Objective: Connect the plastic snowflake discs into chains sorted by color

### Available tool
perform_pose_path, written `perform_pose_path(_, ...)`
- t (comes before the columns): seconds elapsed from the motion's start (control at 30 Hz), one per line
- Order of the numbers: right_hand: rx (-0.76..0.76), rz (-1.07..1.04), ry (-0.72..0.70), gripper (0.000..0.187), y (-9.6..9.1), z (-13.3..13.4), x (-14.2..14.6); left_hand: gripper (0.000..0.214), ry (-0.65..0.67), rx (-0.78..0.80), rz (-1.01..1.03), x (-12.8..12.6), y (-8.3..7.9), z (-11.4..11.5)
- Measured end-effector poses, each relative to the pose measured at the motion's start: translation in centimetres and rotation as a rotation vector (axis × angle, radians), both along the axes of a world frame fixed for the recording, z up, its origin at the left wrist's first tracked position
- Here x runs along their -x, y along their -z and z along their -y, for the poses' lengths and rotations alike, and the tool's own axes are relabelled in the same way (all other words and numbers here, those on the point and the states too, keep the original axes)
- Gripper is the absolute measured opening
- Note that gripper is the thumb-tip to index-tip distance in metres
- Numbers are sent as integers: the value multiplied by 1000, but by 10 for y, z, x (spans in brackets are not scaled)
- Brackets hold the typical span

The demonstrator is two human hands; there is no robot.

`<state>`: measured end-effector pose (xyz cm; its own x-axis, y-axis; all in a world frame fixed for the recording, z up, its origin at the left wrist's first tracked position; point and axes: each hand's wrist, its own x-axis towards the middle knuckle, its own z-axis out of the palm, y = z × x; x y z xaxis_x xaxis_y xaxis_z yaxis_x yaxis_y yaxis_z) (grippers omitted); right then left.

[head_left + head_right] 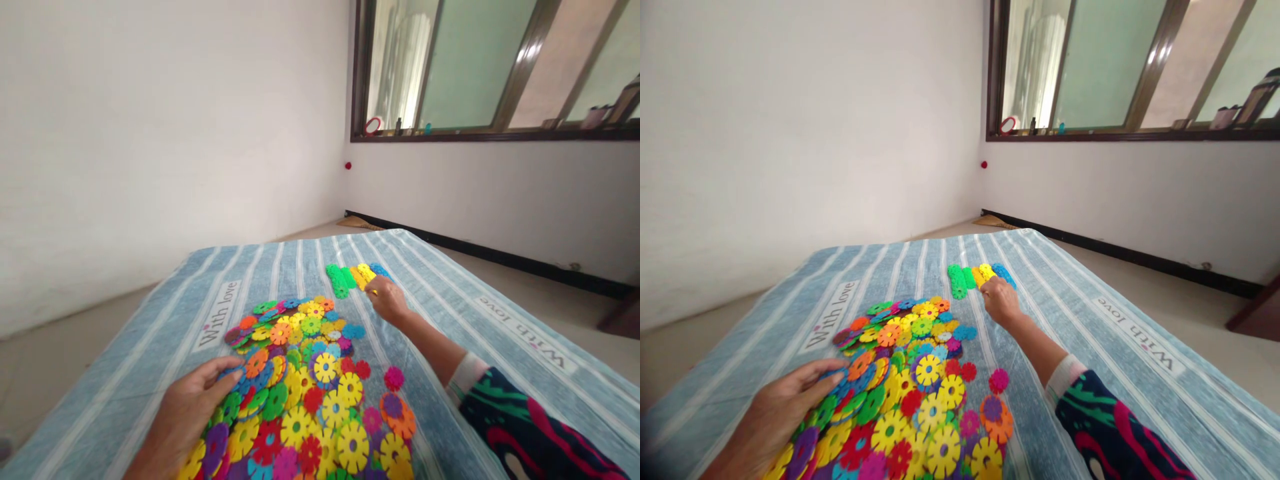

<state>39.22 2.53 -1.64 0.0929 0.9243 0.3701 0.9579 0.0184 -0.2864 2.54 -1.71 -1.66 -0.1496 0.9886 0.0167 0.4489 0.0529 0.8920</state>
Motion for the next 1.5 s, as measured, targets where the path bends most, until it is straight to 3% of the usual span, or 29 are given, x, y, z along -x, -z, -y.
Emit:
perform_pose_path(0.1,-87,-90,-91,20,10,38,12,45,41,106,81,0,-6,-3)
perform_pose_path(0.2,-111,-170,-156,17,16,74,23,46,60,99,62,0,-15,-3)
perform_pose_path(0.47,-69,-431,-391,8,6,133,41,38,91,34,77,-5,-18,3)
perform_pose_path(0.77,-58,-437,-479,11,14,144,43,31,73,-44,69,-8,-17,3)
perform_pose_path(1.1,-72,-367,-564,14,13,151,49,31,90,-13,91,-7,-16,4)
perform_pose_path(1.5,-134,-169,-606,36,17,159,73,36,113,-39,33,2,-9,-3)
